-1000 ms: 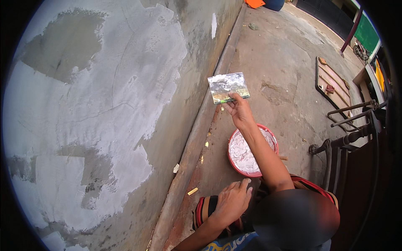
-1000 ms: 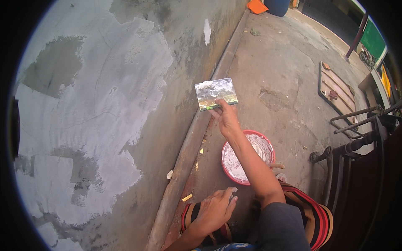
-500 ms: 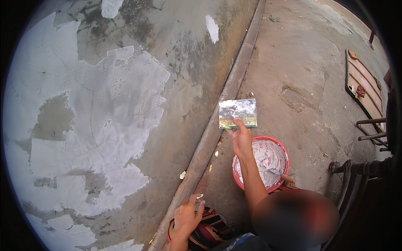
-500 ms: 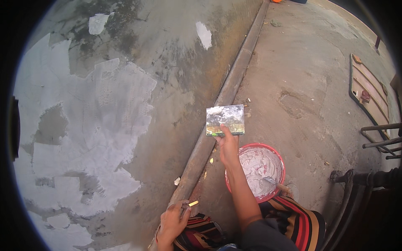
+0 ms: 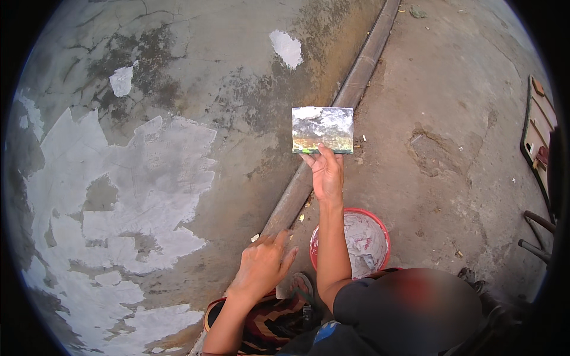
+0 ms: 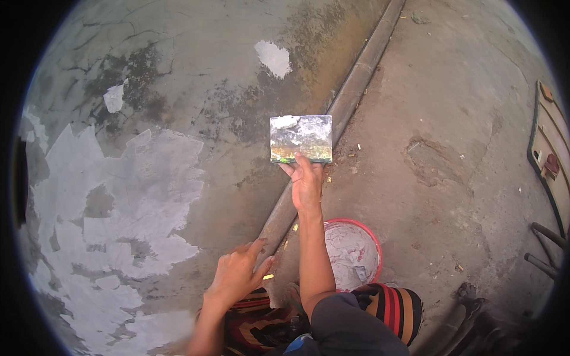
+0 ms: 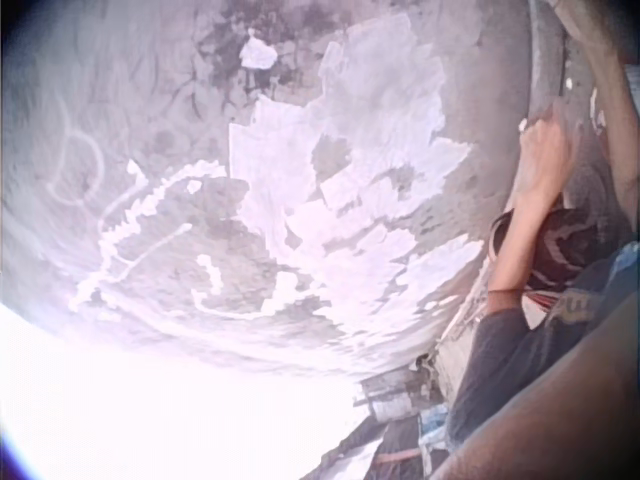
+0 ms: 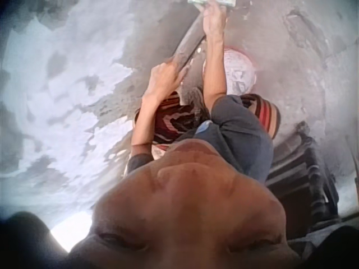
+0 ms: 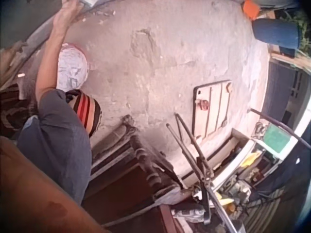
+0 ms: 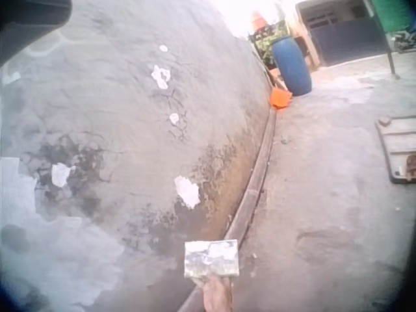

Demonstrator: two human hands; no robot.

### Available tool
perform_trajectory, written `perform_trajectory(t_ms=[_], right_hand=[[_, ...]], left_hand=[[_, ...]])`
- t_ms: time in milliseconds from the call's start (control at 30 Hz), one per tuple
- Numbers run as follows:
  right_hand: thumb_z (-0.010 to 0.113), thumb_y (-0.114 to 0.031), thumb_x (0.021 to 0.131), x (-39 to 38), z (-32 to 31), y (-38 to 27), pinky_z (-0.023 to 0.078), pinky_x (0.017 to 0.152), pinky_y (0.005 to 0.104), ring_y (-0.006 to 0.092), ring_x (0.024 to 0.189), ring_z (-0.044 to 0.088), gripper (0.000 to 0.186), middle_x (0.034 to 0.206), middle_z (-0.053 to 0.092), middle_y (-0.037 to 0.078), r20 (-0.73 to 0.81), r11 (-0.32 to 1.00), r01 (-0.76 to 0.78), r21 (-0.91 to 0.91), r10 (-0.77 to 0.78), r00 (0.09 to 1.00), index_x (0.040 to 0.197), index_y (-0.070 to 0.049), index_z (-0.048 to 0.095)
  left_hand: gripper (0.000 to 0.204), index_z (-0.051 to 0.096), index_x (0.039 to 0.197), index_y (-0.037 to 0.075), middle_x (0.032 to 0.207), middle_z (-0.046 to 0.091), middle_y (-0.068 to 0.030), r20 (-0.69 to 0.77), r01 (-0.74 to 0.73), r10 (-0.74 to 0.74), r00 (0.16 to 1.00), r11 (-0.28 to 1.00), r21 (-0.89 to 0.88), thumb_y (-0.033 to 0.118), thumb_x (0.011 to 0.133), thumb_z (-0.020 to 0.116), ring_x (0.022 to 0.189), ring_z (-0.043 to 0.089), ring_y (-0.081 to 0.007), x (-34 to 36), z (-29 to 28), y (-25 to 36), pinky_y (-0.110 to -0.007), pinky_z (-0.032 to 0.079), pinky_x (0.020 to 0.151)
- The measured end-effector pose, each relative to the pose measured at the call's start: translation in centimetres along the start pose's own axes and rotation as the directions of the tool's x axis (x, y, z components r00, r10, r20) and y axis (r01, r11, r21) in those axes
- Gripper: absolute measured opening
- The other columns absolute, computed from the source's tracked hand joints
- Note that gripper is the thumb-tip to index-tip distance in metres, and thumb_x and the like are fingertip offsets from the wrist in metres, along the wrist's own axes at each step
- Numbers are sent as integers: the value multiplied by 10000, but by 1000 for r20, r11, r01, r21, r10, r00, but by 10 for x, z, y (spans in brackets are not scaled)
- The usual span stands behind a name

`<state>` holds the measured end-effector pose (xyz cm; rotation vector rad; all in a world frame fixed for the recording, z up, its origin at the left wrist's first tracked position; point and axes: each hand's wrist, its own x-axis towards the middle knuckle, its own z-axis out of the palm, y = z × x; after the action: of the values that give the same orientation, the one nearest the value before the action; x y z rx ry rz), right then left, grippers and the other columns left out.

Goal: The person scoops white plaster from a red bucket using a small trowel and applies it to a concrete wall with a larger trowel. They repeatedly smooth the plaster over patches on the wall surface.

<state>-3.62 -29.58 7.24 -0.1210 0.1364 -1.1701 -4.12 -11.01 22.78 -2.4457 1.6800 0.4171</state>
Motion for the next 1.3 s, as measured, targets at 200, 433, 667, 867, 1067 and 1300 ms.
perform_trajectory(t_ms=[200,433,667,867,1067,1300], right_hand=[[567,-91,927,4,-16,-8,526,910,448,219,1086,610,333,1201,590,86,-70,997,52,-62,-56,996,1250,-65,494],[599,-130,940,12,-53,-25,533,860,375,187,1040,615,330,1168,607,87,-169,908,69,-412,-151,974,1231,0,514],[601,-138,950,13,-83,-33,487,840,323,137,989,601,235,1109,632,59,-122,826,61,-560,-156,980,1146,-14,565],[594,-164,967,13,-71,-13,458,759,250,89,895,582,223,1073,634,34,-100,884,33,-467,-90,991,1111,7,589],[589,-178,975,24,-59,10,435,722,249,78,825,552,193,976,638,16,-54,844,66,-532,-111,992,1006,10,623],[612,-213,952,62,23,20,407,608,277,88,652,467,277,740,584,32,108,487,187,-853,-185,977,804,21,612]], left_hand=[[360,561,1167,50,921,670,-216,50,-80,78,996,995,58,310,921,596,894,657,-381,18,28,1,-471,523,743],[374,560,1129,7,881,664,-245,-76,-197,194,978,980,-25,314,918,589,862,657,-395,57,35,-13,-479,517,726],[360,573,1113,20,858,661,-244,-50,-180,177,983,981,-69,327,927,571,863,646,-412,90,52,-32,-489,501,750],[360,593,1073,10,845,681,-226,-8,-169,169,986,985,-36,339,930,561,874,668,-381,94,53,-41,-468,520,757],[373,629,987,-10,795,659,-246,58,-124,126,990,992,-34,352,928,559,843,655,-408,81,49,-51,-497,499,756],[353,652,917,-12,770,662,-244,38,-107,108,993,993,-43,324,928,543,799,664,-405,66,36,-60,-497,509,737]])
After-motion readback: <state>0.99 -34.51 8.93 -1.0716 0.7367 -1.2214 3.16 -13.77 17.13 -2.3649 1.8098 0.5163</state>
